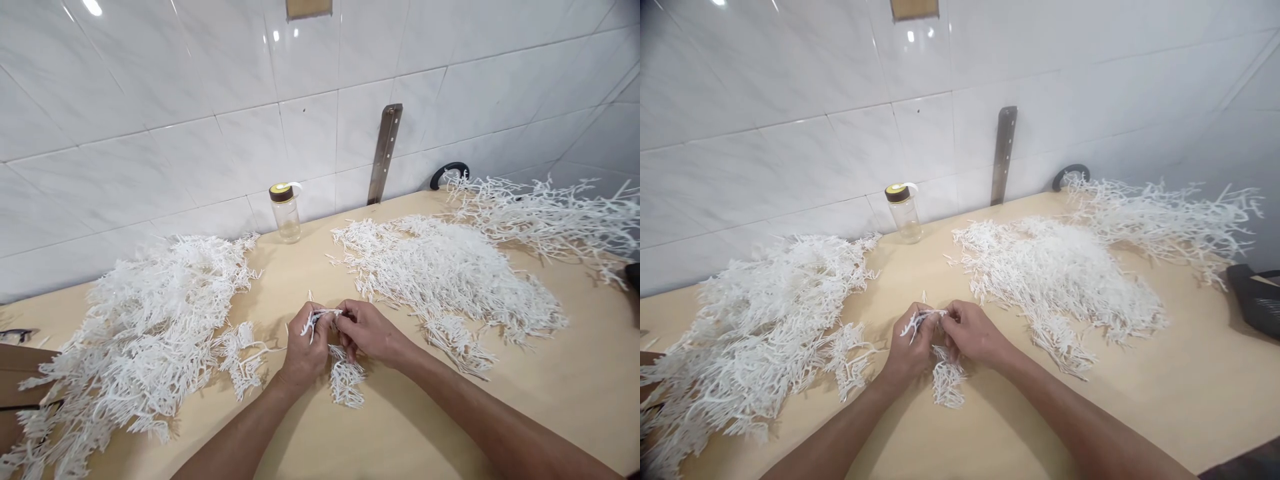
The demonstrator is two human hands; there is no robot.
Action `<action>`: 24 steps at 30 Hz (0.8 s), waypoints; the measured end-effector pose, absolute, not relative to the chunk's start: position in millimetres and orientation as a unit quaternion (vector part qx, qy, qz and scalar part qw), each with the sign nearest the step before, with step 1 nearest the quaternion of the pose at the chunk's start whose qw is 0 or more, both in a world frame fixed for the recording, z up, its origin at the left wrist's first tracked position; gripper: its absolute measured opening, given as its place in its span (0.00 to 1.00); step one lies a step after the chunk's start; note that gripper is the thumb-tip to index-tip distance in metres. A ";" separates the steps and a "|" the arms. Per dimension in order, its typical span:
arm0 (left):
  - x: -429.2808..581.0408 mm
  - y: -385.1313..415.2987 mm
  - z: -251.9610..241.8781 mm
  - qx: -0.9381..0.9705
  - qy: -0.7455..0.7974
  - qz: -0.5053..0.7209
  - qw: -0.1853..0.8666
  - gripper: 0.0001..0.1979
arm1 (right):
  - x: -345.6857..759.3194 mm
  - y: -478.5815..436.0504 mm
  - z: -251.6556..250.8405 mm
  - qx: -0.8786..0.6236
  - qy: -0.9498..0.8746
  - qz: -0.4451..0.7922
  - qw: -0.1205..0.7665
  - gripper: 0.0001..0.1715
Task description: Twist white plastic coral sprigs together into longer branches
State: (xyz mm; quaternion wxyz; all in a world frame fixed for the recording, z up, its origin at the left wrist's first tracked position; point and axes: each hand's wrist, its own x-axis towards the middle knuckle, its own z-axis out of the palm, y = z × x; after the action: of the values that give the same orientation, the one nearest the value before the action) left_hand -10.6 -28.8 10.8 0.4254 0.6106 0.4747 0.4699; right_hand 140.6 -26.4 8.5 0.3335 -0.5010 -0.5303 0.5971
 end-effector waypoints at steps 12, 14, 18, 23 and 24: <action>-11.1 -34.1 15.2 0.638 0.453 0.464 0.415 0.12 | 152.3 -18.5 6.0 -0.600 -0.571 0.439 0.349 0.06; -11.2 -31.3 11.9 0.616 0.458 0.458 0.449 0.14 | 158.5 -16.0 2.2 -0.580 -0.536 0.490 0.369 0.07; -11.9 -24.3 6.3 0.558 0.478 0.467 0.492 0.17 | 165.3 -15.7 -0.2 -0.510 -0.495 0.563 0.422 0.11; -11.6 -23.7 9.8 0.541 0.489 0.478 0.489 0.17 | 161.3 -18.3 4.6 -0.462 -0.512 0.624 0.367 0.21; -11.2 -24.0 10.6 0.540 0.491 0.481 0.486 0.16 | 159.7 -18.8 5.4 -0.458 -0.516 0.630 0.356 0.21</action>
State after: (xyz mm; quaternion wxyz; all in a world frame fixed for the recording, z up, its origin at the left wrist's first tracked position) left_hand -11.2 -24.0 10.6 0.4862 0.5397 0.4913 0.4805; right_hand 159.7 -18.8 5.4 0.3557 -0.4582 -0.5162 0.6302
